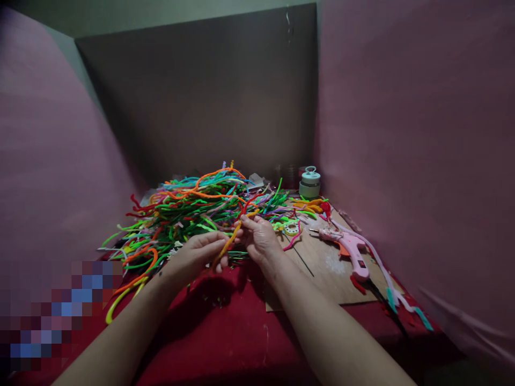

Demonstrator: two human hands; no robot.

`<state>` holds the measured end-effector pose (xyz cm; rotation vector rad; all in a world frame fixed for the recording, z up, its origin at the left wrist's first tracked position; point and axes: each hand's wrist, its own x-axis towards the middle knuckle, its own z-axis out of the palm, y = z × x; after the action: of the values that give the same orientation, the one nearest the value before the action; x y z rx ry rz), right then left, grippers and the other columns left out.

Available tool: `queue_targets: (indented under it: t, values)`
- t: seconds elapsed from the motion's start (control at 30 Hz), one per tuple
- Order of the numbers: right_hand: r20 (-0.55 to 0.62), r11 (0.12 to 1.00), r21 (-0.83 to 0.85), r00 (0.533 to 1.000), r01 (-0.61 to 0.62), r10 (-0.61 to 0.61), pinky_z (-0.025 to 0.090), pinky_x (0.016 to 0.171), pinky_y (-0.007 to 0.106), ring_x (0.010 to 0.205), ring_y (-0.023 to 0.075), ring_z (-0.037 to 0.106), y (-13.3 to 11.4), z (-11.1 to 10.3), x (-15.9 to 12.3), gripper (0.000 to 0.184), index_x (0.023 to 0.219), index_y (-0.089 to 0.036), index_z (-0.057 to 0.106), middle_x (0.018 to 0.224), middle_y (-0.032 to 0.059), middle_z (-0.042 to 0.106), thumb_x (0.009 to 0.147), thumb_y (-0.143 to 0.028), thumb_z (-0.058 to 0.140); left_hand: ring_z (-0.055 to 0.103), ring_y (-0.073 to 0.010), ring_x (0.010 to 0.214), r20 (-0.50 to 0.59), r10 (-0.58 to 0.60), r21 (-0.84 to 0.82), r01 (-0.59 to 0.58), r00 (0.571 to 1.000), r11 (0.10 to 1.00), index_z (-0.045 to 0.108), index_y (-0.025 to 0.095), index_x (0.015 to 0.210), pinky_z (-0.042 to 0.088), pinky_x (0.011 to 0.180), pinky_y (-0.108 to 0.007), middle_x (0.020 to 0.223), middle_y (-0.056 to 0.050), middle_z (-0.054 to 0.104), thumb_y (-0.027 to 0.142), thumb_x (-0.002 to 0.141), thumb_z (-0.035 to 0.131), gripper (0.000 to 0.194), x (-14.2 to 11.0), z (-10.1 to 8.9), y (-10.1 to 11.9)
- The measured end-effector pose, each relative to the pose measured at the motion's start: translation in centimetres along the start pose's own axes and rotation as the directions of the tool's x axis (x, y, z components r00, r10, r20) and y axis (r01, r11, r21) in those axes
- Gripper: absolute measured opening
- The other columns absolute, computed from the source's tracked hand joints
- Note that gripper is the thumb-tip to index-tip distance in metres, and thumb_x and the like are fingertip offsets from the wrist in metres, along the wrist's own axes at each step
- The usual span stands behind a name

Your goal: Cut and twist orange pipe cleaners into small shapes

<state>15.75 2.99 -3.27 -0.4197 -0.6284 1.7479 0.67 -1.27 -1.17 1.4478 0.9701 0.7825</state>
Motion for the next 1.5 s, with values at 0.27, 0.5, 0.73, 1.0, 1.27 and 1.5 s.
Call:
queue_targets:
  t: [0.27,0.5,0.73,1.0,1.27,1.5]
  values:
    - [0.033,0.998,-0.047,0.999,-0.030,0.031,0.049,0.043,0.021,0.045,0.0079,0.053,0.5,-0.2,0.0,0.016,0.066,-0.012,0.056,0.056,0.0000,0.059,0.059,-0.013,0.070,0.051,-0.0071,0.041,-0.062,0.019,-0.013,-0.020,0.998,1.000,0.054,0.013,0.085,0.034,0.042,-0.016,0.056,-0.002,0.061,0.039,0.082,0.048,0.027,-0.3,0.1,0.1]
    - [0.033,0.998,-0.047,0.999,-0.041,0.042,0.048,0.045,0.022,0.046,0.0077,0.052,0.4,-0.3,0.0,0.020,0.066,-0.013,0.054,0.059,-0.0009,0.059,0.058,-0.015,0.072,0.053,-0.0085,0.041,-0.104,0.016,0.050,-0.010,0.995,0.999,0.052,0.013,0.081,0.035,0.041,-0.016,0.056,-0.002,0.063,0.037,0.081,0.049,0.024,-0.3,0.4,0.2]
    - [0.108,0.957,-0.288,0.993,-0.024,0.058,0.041,0.043,0.019,0.044,0.0068,0.050,1.0,-0.1,-0.4,0.026,0.073,-0.013,0.058,0.058,-0.0020,0.058,0.056,-0.024,0.074,0.055,-0.0100,0.040,-0.241,0.038,0.153,0.000,0.970,0.988,0.049,0.016,0.076,0.039,0.040,-0.018,0.054,0.000,0.063,0.039,0.080,0.046,0.024,0.1,0.8,-0.1]
    - [0.149,0.958,-0.286,0.986,-0.027,0.072,0.041,0.045,0.022,0.043,0.0086,0.050,1.0,0.3,-0.7,0.023,0.064,-0.013,0.054,0.052,-0.0015,0.057,0.056,-0.023,0.073,0.057,-0.0131,0.043,-0.373,0.102,0.249,-0.006,0.922,0.968,0.047,0.018,0.074,0.043,0.041,-0.022,0.055,0.001,0.062,0.039,0.079,0.044,0.022,0.9,0.7,-1.1]
    - [0.305,0.975,-0.087,0.926,-0.205,0.222,0.037,0.045,0.020,0.049,0.0074,0.049,-0.4,-0.3,-0.9,0.026,0.082,-0.015,0.055,0.063,-0.0010,0.058,0.060,-0.013,0.071,0.042,-0.0071,0.030,-0.038,-0.071,0.142,0.076,0.997,0.987,0.049,0.016,0.060,0.030,0.033,-0.018,0.040,0.003,0.050,0.037,0.077,0.050,0.027,-0.7,-1.4,0.4]
    - [0.298,0.978,-0.087,0.932,-0.188,0.206,0.034,0.043,0.017,0.046,0.0053,0.047,-0.5,-0.4,-0.9,0.027,0.083,-0.014,0.056,0.062,-0.0016,0.058,0.061,-0.011,0.069,0.051,-0.0089,0.055,0.328,-0.157,0.315,0.049,0.932,0.948,0.065,0.015,0.084,0.041,0.054,-0.020,0.064,0.000,0.059,0.031,0.072,0.060,0.021,-1.4,-0.9,1.3]
